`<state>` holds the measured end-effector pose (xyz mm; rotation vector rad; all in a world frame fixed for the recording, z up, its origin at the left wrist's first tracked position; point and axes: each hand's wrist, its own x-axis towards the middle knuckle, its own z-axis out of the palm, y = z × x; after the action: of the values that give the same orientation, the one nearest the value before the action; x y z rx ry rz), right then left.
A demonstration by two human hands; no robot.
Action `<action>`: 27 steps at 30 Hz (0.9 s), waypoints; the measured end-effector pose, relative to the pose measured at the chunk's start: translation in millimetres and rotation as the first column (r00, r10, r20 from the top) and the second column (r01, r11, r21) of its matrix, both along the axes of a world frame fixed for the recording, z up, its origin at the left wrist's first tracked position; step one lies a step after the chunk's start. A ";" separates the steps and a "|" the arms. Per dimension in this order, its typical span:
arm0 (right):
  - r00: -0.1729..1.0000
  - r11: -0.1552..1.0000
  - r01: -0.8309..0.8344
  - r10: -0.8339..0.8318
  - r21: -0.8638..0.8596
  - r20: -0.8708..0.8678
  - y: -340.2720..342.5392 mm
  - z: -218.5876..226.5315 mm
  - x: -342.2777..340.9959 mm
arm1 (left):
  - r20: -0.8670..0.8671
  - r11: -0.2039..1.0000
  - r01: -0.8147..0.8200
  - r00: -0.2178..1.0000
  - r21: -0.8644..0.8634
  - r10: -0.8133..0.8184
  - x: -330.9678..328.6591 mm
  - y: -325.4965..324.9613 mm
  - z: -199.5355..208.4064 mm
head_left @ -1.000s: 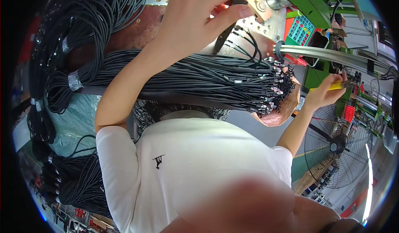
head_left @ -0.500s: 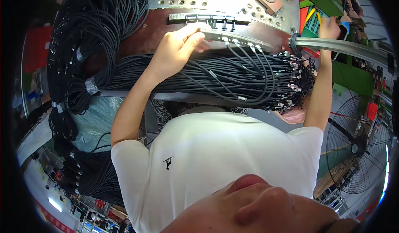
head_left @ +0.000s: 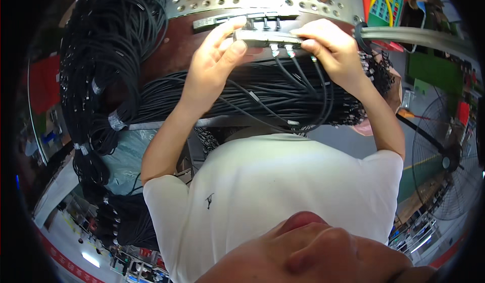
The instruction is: Organizing and inserting individual black cables into a connector block or test fixture on a factory workbench.
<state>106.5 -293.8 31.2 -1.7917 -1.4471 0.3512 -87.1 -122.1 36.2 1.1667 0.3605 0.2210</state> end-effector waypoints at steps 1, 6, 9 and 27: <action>0.992 0.999 0.012 -0.018 0.047 0.128 7.6 12.4 0.5 | -0.019 0.991 -0.009 1.000 -0.134 0.006 4.4 -7.0 7.8; 0.972 0.986 0.167 -0.164 -0.005 0.170 85.8 7.9 44.0 | -0.069 0.885 0.311 0.932 -0.347 -0.355 53.7 -14.8 32.0; 0.963 0.972 0.235 -0.235 0.020 0.132 125.8 -21.9 67.8 | -0.048 0.897 0.158 0.980 -0.412 -0.195 76.3 32.5 23.4; 0.808 0.952 0.306 -0.272 0.022 0.522 125.0 -2.5 62.1 | 0.050 0.079 -0.047 0.998 0.996 -0.042 134.5 135.4 -31.4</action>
<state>168.6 -168.8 28.7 -2.2345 -1.4854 -0.2795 47.4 13.3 4.7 2.6105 0.0774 0.5768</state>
